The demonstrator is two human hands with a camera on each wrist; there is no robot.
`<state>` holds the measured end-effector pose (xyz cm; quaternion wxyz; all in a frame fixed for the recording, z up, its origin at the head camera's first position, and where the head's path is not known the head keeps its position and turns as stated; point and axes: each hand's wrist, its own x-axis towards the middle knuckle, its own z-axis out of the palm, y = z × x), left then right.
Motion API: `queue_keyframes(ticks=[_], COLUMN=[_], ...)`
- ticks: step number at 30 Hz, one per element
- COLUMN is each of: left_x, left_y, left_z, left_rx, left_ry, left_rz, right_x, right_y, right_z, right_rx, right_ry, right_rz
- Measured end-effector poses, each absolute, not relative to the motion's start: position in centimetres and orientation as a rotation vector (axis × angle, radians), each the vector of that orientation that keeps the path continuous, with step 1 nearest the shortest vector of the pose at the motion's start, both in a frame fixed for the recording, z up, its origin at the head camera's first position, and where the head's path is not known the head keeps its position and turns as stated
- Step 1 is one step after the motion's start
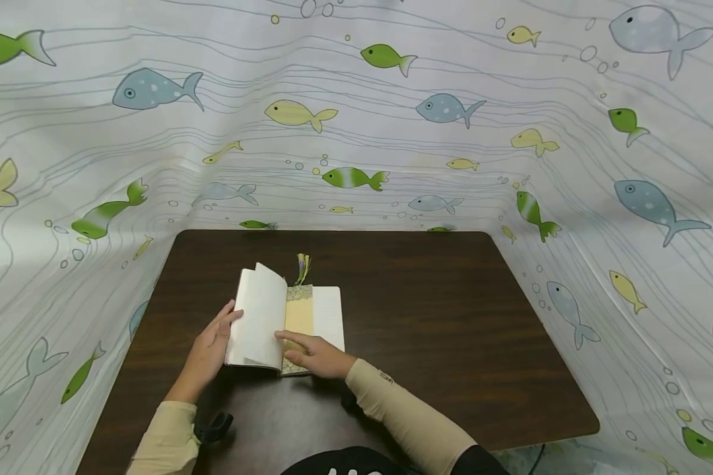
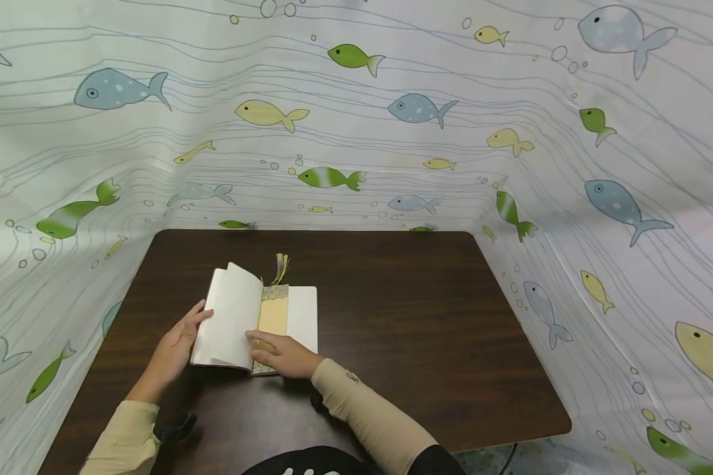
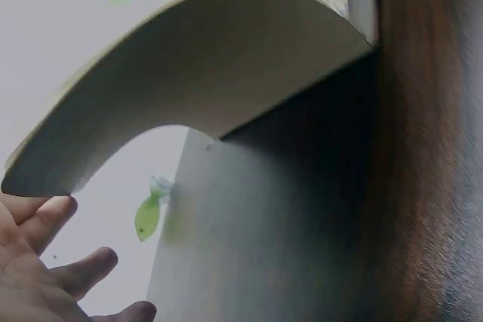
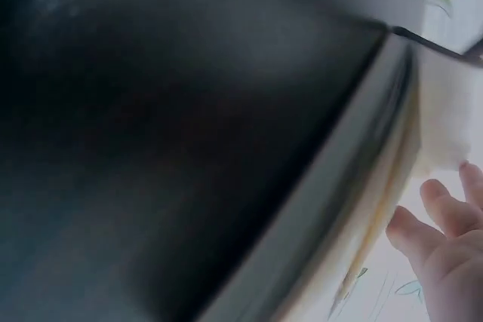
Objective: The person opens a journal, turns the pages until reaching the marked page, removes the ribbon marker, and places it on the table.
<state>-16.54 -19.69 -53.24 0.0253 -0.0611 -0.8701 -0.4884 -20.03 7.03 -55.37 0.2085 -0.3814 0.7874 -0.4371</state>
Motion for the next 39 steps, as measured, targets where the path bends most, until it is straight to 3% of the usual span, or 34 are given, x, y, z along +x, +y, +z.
queue_keyframes(ticks=[8,11,18,30,34,39], left_x=[-16.8,-16.8,-16.4,-16.8,-16.9,-17.0], left_y=[-19.7,-20.1,-21.0,-20.7,-20.7,-20.7], left_z=[-53.6,-54.0,-54.2,-54.2,-54.3,-54.5], left_rx=[-0.156,-0.17,-0.195,-0.223,-0.235,-0.246], left_ry=[-2.75,-2.753,-2.762,-2.795,-2.795,-2.814], left_rz=[-1.295,-1.31,-1.265,-1.242,-1.229,-1.192], right_x=[-20.1,-20.2,-20.3,-21.3,-22.5,-25.5], right_y=[5.9,5.8,5.2,4.3,5.9,12.1], right_z=[-56.0,-56.0,-55.8,-56.7,-56.3,-55.5], right_rx=[-1.241,-1.107,-0.429,-0.407,-0.421,-0.33], right_ry=[2.408,2.601,2.889,2.561,2.628,2.721], right_rz=[-0.983,-1.066,-0.93,-1.287,-1.243,-1.257])
